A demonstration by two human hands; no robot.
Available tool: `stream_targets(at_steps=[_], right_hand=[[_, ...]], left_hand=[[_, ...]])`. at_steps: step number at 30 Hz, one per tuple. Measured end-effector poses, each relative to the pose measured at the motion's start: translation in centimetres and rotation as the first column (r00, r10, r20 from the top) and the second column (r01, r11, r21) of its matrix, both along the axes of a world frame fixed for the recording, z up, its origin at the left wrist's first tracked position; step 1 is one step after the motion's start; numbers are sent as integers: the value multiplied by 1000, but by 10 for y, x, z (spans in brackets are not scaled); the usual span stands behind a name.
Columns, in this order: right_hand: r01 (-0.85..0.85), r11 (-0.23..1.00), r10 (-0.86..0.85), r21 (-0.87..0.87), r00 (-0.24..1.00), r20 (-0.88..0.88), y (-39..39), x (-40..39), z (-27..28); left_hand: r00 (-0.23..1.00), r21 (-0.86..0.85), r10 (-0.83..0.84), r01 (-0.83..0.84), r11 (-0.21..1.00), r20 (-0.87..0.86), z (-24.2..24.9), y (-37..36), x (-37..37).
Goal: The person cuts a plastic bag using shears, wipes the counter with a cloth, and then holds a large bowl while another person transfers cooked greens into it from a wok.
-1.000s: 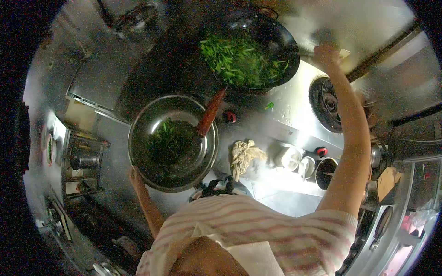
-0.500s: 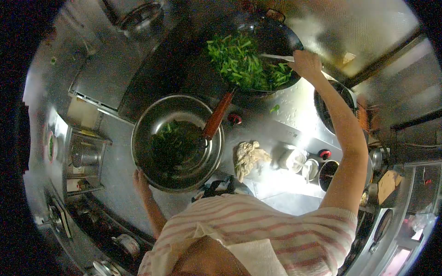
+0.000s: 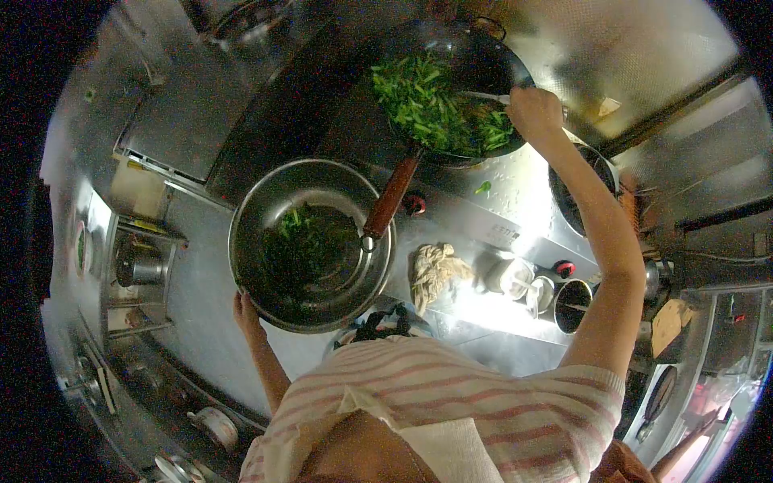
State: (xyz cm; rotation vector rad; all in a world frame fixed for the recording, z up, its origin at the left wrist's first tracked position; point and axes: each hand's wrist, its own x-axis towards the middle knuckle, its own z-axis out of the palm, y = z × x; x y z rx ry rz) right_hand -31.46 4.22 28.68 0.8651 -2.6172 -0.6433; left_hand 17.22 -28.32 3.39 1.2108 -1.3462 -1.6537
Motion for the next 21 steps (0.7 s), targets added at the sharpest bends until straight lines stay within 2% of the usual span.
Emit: stream_targets(at_steps=[5, 7, 13, 16, 18, 19, 21], right_hand=[[21, 1000, -22, -5, 999, -24, -4, 3, -3], [19, 1000, -19, -12, 999, -32, -3, 3, -4], [-29, 998, 26, -54, 999, -47, 2, 2, -8], [9, 998, -9, -55, 1000, 10, 9, -5, -12], [20, 984, -11, -177, 999, 54, 23, -15, -22], [21, 984, -11, -177, 999, 53, 29, -18, -24], [212, 955, -134, -208, 933, 333, 37, -23, -24]], left_hand=[[999, 26, 29, -29, 999, 27, -1, -2, 0], [994, 13, 44, -46, 999, 97, 7, 2, -3], [999, 23, 42, -43, 999, 16, -5, -3, 0], [1000, 13, -5, 4, 1000, 13, 0, -2, 0], [1000, 8, -7, 7, 1000, 18, -3, -3, 2], [1000, 2, -9, 9, 1000, 22, -6, -4, 3], [999, -13, 5, -4, 1000, 32, -9, -5, 3]])
